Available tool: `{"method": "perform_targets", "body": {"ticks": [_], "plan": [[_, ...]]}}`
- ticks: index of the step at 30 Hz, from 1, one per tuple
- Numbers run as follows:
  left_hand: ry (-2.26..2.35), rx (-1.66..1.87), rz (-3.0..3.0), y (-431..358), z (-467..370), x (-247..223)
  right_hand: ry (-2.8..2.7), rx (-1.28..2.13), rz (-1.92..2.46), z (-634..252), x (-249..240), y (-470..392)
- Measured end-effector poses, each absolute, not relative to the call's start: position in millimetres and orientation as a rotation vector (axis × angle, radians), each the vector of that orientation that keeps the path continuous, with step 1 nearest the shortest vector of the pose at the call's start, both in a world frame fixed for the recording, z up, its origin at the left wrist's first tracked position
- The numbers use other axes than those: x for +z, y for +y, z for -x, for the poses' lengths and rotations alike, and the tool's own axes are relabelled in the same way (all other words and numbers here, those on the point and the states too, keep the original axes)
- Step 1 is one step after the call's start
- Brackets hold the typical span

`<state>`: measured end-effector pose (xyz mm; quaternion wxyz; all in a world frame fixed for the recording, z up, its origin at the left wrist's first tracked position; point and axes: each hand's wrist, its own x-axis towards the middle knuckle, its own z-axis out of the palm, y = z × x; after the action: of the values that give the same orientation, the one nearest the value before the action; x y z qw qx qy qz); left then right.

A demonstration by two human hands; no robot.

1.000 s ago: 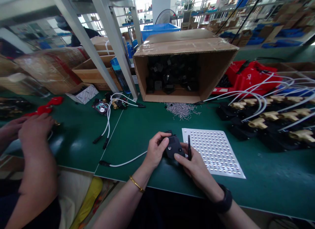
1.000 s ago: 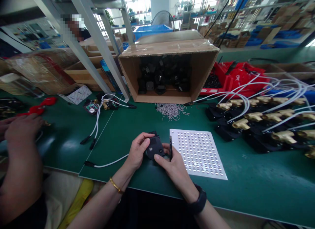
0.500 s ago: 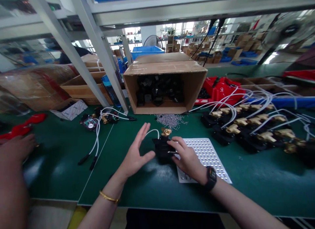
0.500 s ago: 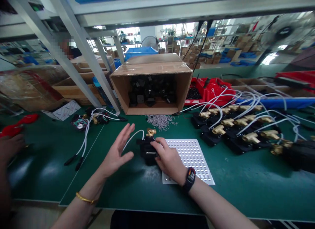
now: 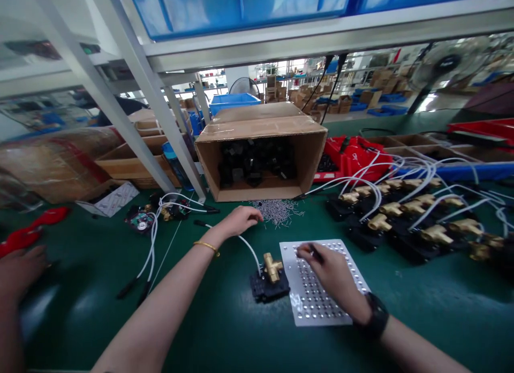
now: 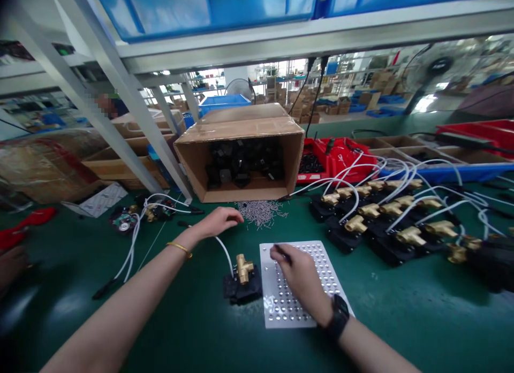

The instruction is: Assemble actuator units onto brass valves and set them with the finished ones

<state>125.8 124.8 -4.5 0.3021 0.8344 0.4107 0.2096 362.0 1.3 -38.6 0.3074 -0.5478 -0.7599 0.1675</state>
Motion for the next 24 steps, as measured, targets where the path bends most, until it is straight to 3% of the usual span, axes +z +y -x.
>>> {"method": "perform_targets", "body": {"ticks": [7,13,19,24], "plan": [[1.052,0.443,-2.232,145,-155,-40,-1.904,0.478,1.837,-346,-52,93],[1.293,0.822,-2.024,135,-145,-29,-1.965,0.534,1.801,-343,-58,94],[1.587,1.463,-1.405,44,-92,-24,-1.979,0.779,1.522,-349,-37,56],[1.455,1.229,-0.952,-17,-95,-56,-1.852,1.223,1.269,-339,-34,22]]}}
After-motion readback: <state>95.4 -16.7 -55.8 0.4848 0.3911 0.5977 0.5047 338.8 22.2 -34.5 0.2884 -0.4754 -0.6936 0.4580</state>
